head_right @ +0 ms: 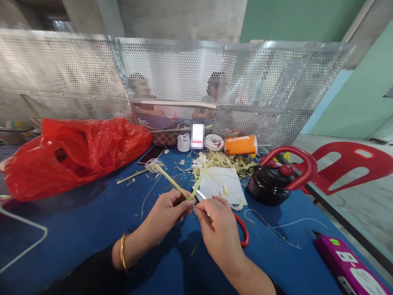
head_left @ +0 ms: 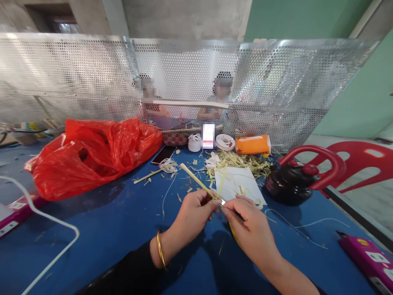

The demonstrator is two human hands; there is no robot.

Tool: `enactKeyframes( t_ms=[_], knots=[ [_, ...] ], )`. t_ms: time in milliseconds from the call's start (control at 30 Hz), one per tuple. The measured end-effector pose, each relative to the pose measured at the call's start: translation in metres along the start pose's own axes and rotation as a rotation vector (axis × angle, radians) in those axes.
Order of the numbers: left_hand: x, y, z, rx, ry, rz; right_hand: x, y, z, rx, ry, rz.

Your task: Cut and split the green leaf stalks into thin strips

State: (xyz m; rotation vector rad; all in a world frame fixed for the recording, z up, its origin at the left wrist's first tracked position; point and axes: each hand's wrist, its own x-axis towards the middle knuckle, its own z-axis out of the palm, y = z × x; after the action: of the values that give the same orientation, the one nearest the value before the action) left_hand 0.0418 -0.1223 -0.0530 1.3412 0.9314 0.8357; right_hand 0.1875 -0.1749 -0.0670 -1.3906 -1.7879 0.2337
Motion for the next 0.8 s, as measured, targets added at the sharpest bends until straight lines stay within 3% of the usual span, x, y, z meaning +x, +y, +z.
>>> enactKeyframes(
  t_ms=[300,433,567,700,800],
  knots=[
    [0.001,0.007,-0.002,-0.014,-0.006,-0.035,0.0,-0.006,-0.006,-0.009,-0.02,-0.051],
    [0.003,0.006,-0.006,-0.026,0.005,-0.075,-0.002,-0.005,-0.005,0.011,-0.024,0.004],
    [0.005,0.004,-0.01,-0.136,-0.058,-0.105,-0.002,0.001,-0.002,-0.01,-0.018,0.101],
    [0.004,0.006,-0.01,-0.145,-0.086,-0.076,-0.002,0.004,0.0,-0.026,-0.02,0.107],
    [0.002,0.008,-0.009,-0.075,-0.037,-0.073,-0.002,0.003,0.001,-0.022,-0.017,0.094]
  ],
)
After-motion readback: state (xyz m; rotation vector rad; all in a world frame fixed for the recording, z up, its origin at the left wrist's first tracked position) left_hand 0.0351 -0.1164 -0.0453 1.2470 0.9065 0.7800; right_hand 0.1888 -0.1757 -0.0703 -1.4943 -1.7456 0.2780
